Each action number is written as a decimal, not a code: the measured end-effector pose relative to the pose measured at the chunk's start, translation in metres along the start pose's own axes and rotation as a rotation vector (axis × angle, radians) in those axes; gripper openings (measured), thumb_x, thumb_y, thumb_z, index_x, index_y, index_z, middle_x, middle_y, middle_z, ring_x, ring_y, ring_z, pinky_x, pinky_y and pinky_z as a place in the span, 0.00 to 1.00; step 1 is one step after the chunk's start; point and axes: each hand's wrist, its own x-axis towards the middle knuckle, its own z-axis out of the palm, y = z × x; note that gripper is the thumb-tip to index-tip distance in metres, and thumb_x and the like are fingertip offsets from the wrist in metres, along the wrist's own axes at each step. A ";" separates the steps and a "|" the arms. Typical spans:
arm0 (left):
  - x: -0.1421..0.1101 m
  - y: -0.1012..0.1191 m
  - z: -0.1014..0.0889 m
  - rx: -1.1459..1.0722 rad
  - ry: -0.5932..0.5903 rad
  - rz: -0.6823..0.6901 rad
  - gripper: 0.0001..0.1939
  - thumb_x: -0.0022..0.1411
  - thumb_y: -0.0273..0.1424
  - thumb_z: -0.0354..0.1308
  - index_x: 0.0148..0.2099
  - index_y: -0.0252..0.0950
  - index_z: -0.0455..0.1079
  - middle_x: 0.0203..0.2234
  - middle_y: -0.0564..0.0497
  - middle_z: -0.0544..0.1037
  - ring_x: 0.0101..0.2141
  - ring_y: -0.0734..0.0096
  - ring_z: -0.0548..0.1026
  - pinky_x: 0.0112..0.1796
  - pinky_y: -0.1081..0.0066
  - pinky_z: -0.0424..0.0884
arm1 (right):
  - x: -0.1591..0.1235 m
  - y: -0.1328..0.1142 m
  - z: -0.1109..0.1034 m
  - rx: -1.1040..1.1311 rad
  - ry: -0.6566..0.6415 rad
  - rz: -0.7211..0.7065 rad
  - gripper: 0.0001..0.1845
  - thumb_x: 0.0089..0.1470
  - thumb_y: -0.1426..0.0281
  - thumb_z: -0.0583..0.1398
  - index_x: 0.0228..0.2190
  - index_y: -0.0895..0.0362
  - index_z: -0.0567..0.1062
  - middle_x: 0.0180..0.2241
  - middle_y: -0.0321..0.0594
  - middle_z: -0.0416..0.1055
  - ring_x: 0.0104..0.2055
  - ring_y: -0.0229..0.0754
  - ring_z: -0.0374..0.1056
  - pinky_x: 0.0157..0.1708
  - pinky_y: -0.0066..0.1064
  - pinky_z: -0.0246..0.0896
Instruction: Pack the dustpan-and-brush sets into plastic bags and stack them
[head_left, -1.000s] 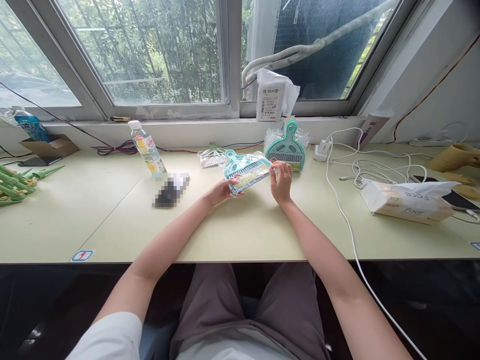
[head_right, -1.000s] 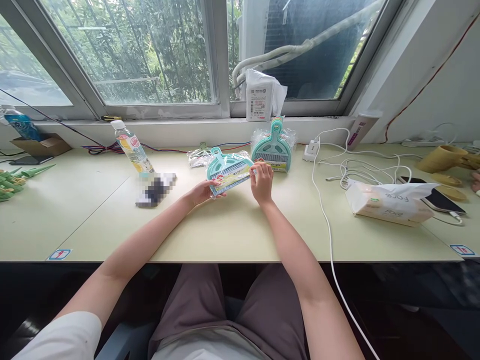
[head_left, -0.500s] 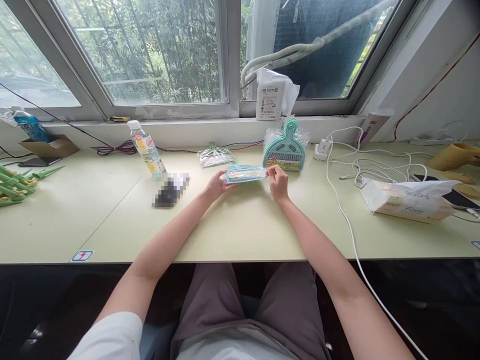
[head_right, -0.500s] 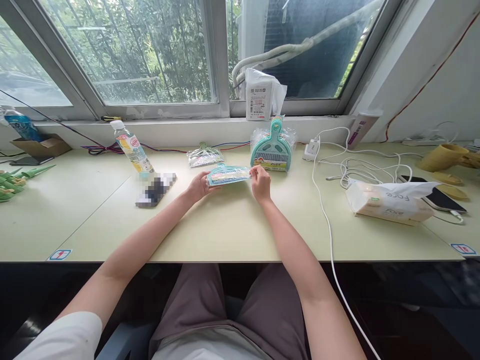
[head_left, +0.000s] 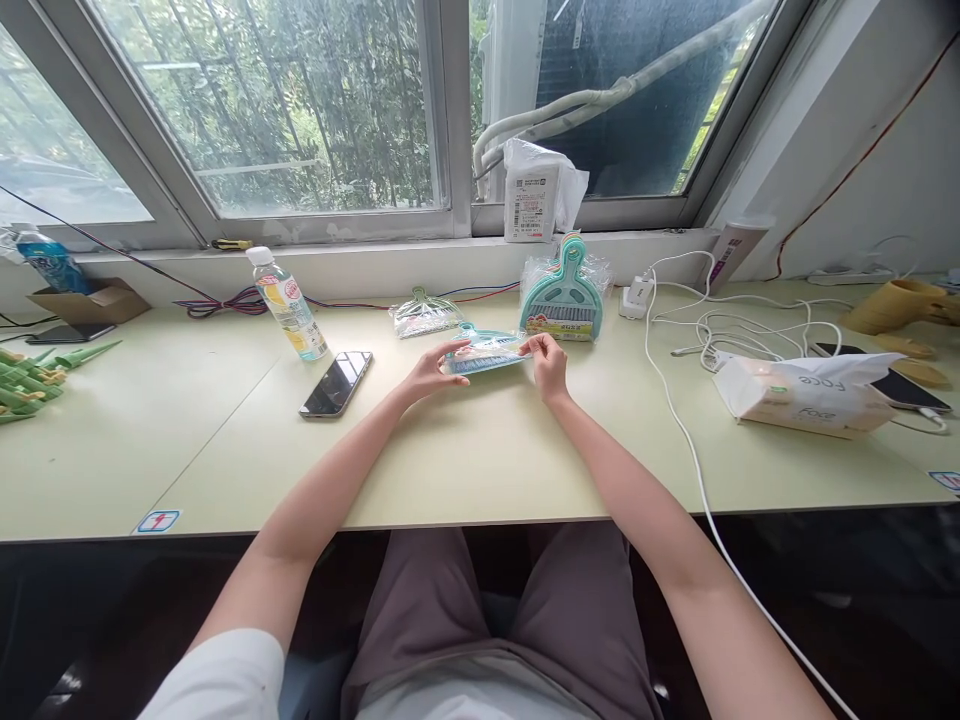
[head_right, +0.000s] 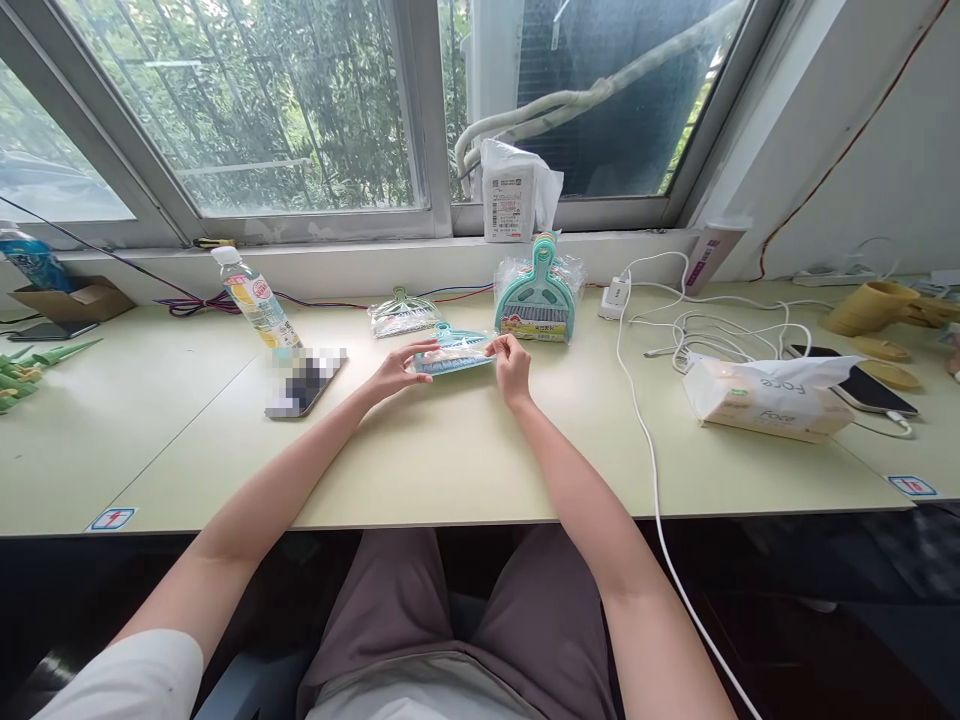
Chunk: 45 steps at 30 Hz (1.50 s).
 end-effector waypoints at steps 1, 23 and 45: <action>-0.001 0.000 0.000 0.016 -0.028 0.019 0.34 0.44 0.42 0.71 0.55 0.43 0.72 0.59 0.43 0.68 0.61 0.50 0.61 0.59 0.53 0.57 | 0.000 0.001 0.000 0.009 0.011 0.016 0.13 0.58 0.61 0.53 0.26 0.53 0.69 0.26 0.37 0.73 0.32 0.42 0.70 0.41 0.35 0.62; 0.000 0.036 0.021 -0.054 0.131 0.029 0.12 0.57 0.43 0.62 0.39 0.43 0.80 0.52 0.48 0.75 0.63 0.54 0.58 0.61 0.49 0.52 | 0.020 0.012 -0.023 0.113 -0.250 0.152 0.27 0.47 0.49 0.62 0.42 0.54 0.73 0.49 0.45 0.72 0.54 0.47 0.65 0.54 0.40 0.59; -0.009 0.046 0.021 0.378 0.408 0.157 0.18 0.58 0.51 0.55 0.30 0.43 0.75 0.29 0.47 0.77 0.39 0.60 0.73 0.48 0.60 0.67 | 0.005 -0.003 -0.011 0.188 -0.510 0.073 0.18 0.43 0.52 0.67 0.33 0.50 0.82 0.44 0.39 0.78 0.52 0.51 0.71 0.58 0.45 0.59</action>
